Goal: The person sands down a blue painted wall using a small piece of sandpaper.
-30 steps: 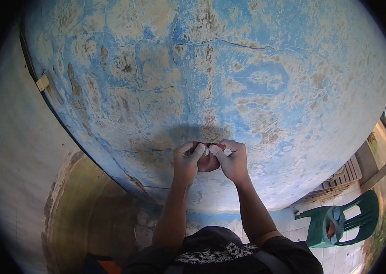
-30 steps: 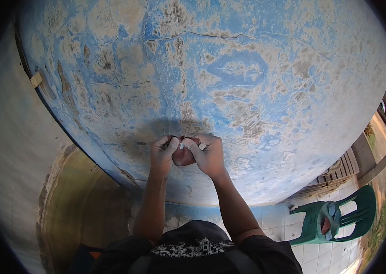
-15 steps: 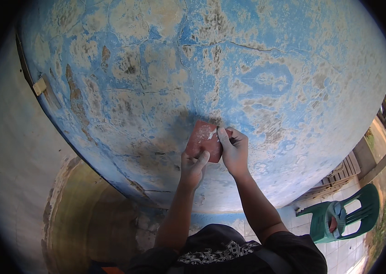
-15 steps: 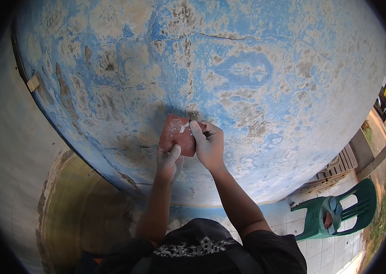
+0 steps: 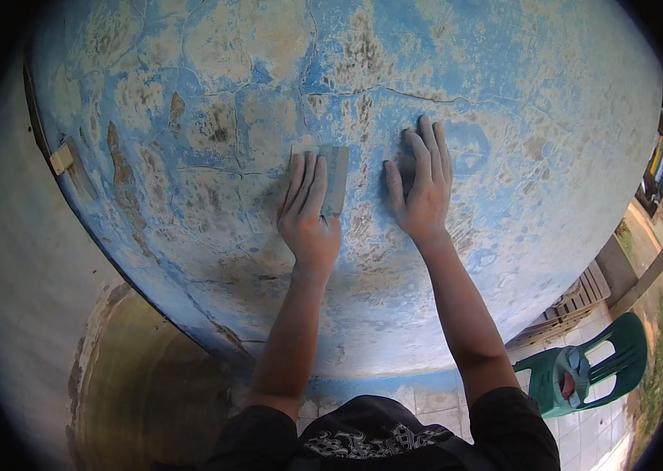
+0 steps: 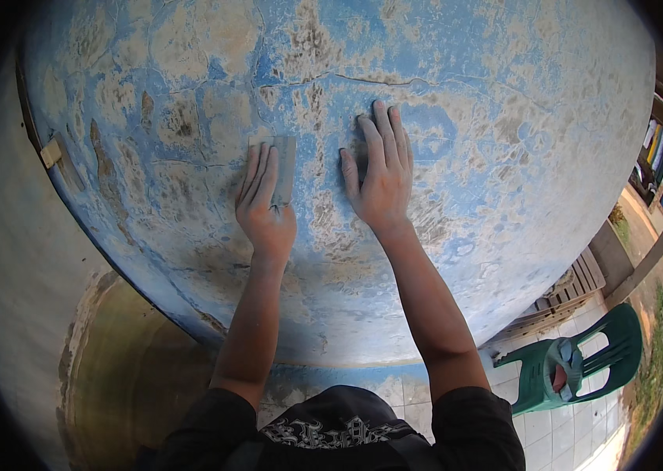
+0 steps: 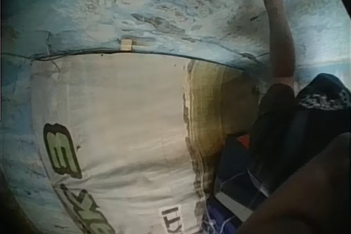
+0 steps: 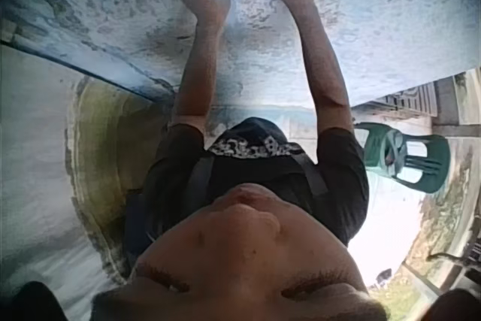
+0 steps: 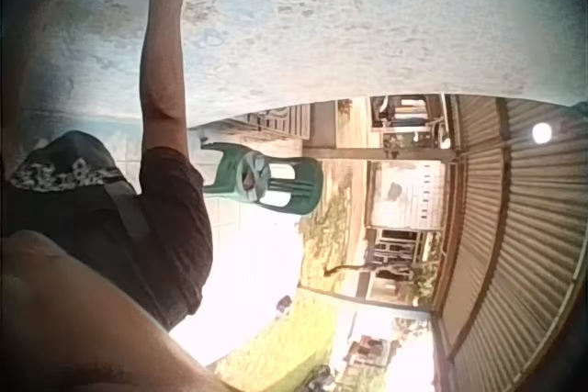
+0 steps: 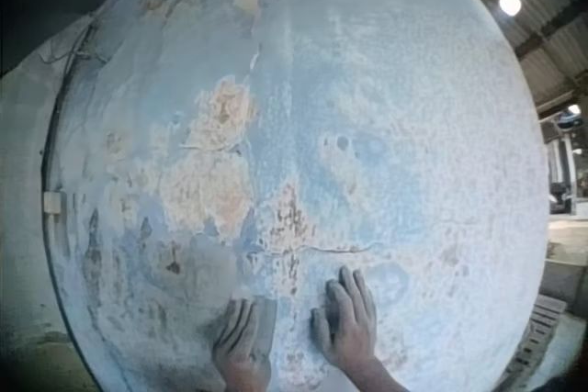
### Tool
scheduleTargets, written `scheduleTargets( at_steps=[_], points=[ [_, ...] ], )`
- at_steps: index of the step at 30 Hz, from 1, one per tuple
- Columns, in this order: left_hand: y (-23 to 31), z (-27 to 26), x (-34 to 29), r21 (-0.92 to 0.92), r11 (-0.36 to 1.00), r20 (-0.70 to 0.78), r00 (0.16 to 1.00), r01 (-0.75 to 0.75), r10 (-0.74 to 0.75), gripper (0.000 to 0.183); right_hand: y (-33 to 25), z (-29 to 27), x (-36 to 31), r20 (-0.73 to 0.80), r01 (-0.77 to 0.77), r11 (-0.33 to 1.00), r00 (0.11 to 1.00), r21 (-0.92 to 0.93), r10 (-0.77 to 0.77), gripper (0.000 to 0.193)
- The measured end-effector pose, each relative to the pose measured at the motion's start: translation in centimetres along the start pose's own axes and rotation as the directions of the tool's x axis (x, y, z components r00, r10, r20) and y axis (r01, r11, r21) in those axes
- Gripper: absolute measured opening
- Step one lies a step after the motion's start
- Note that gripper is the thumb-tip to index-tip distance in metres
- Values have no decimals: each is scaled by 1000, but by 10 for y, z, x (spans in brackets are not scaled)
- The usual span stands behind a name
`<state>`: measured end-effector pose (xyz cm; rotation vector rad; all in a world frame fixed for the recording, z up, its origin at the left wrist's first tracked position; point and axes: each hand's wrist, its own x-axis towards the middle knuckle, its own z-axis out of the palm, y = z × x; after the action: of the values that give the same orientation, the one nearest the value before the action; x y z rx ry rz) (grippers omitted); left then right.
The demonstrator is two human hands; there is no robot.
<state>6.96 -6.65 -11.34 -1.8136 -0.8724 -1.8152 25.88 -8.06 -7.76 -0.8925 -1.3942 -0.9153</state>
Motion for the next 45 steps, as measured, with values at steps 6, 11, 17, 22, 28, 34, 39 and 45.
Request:
scheduleTargets(
  at_steps=[6, 11, 17, 22, 28, 34, 39, 45],
  points=[
    [-32, 32, -26, 96, 961, 134, 960, -260, 247, 58, 10, 11, -22, 30, 15, 984, 999, -179, -10, 47],
    [-20, 29, 22, 132, 977, 49, 985, -169, 164, 56, 14, 7, -24, 23, -3, 983, 1000, -181, 7, 43],
    [-29, 25, -5, 192, 920, 189, 933, -342, 307, 57, 16, 8, -36, 6, -36, 987, 999, -155, 38, 41],
    [-14, 31, -11, 192, 969, 88, 986, -153, 139, 59, 26, 6, -63, -19, -103, 981, 995, -166, 101, 40],
    [-6, 35, -41, 210, 951, 189, 964, -226, 187, 62, 28, 2, -72, -33, -170, 970, 985, -172, 167, 40],
    [-21, 30, -53, 206, 970, 191, 978, -126, 87, 57, 23, 4, -74, -13, -156, 975, 988, -160, 156, 42],
    [-6, 41, -2, 208, 960, 92, 980, -190, 174, 48, 28, 1, -76, -16, -178, 973, 984, -148, 178, 42],
    [-26, 31, -77, 187, 956, 249, 953, -225, 175, 46, 23, 7, -77, -41, -173, 974, 985, -144, 169, 41]
  ],
)
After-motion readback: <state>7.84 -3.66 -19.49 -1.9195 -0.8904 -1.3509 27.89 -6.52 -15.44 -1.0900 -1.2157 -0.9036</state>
